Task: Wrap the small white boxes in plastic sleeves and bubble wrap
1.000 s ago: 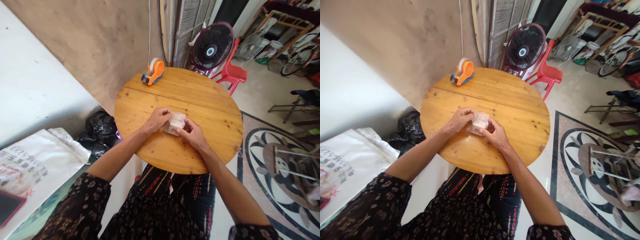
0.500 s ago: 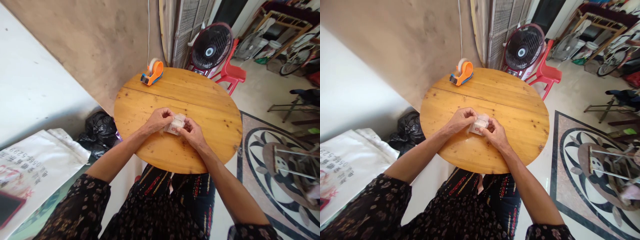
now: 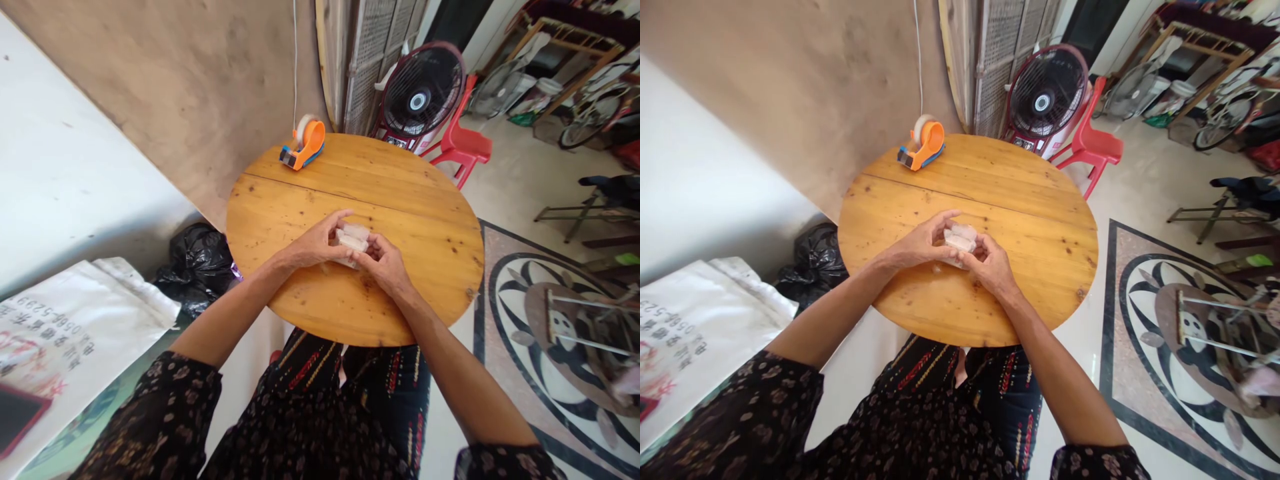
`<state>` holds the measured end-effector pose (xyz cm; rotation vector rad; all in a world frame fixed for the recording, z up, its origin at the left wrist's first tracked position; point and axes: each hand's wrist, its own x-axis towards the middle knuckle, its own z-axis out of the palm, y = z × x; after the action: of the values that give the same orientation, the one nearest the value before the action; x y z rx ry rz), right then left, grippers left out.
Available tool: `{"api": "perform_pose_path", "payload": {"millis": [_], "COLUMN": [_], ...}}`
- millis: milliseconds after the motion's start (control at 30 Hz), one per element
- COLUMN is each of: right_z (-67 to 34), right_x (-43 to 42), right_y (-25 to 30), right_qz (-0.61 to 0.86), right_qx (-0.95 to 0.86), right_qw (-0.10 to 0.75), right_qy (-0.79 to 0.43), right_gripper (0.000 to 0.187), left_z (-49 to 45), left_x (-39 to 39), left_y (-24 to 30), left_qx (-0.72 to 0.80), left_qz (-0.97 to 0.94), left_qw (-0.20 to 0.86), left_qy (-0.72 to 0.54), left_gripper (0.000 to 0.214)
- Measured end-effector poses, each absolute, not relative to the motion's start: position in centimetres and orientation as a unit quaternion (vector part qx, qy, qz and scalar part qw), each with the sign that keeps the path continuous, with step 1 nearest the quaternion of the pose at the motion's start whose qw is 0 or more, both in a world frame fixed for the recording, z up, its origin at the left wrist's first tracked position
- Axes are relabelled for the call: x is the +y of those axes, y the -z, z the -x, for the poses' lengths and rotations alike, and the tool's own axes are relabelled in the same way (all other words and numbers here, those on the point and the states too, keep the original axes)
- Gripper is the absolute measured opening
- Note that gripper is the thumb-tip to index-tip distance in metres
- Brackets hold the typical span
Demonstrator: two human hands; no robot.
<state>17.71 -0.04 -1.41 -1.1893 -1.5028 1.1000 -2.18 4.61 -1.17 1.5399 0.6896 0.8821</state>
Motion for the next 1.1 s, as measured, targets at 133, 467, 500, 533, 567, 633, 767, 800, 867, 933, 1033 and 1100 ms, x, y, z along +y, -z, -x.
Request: {"api": "perform_pose_path", "payload": {"millis": [133, 467, 500, 533, 567, 633, 767, 800, 867, 933, 1033, 1100], "right_z": [-17.72, -17.93, -18.02, -18.11, -18.19, -18.29, -18.22, -18.19, -18.16, -18.16, -18.19, -18.18], "right_x": [-0.05, -0.04, 0.00, 0.03, 0.05, 0.06, -0.08, -0.13, -0.22, -0.30, -0.44, -0.55], "right_y": [1.49, 1.73, 1.90, 2.03, 2.10, 2.09, 1.81, 1.78, 1.78, 1.79, 1.73, 1.62], "right_qz": [0.469, 0.464, 0.465, 0.464, 0.463, 0.465, 0.475, 0.476, 0.473, 0.472, 0.467, 0.464], "right_qx": [-0.593, -0.622, -0.631, -0.641, -0.651, -0.668, -0.688, -0.691, -0.694, -0.696, -0.708, -0.720], "right_qw": [0.450, 0.457, 0.458, 0.457, 0.455, 0.451, 0.444, 0.444, 0.446, 0.446, 0.447, 0.446], "right_qy": [-0.475, -0.435, -0.420, -0.406, -0.393, -0.367, -0.322, -0.315, -0.309, -0.306, -0.284, -0.261], "right_gripper": [0.051, 0.054, 0.052, 0.049, 0.047, 0.043, 0.036, 0.035, 0.035, 0.035, 0.033, 0.031], "left_z": [2.36, 2.43, 2.42, 2.40, 2.39, 2.37, 2.33, 2.33, 2.33, 2.35, 2.39, 2.42], "left_x": [4.48, 4.09, 4.08, 4.09, 4.11, 4.19, 4.40, 4.45, 4.53, 4.56, 4.51, 4.47], "left_y": [0.85, 0.36, 0.34, 0.35, 0.38, 0.52, 0.86, 0.93, 1.04, 1.11, 1.10, 1.03], "left_qx": [0.266, 0.272, 0.273, 0.272, 0.271, 0.267, 0.273, 0.276, 0.280, 0.281, 0.278, 0.279], "left_qz": [-0.650, -0.667, -0.668, -0.668, -0.668, -0.665, -0.661, -0.660, -0.660, -0.661, -0.663, -0.666], "left_qw": [0.605, 0.580, 0.577, 0.576, 0.577, 0.583, 0.587, 0.586, 0.585, 0.585, 0.586, 0.584], "left_qy": [-0.375, -0.382, -0.383, -0.384, -0.384, -0.382, -0.379, -0.380, -0.379, -0.377, -0.373, -0.372], "left_gripper": [0.089, 0.084, 0.083, 0.082, 0.081, 0.080, 0.080, 0.080, 0.080, 0.080, 0.079, 0.078]}}
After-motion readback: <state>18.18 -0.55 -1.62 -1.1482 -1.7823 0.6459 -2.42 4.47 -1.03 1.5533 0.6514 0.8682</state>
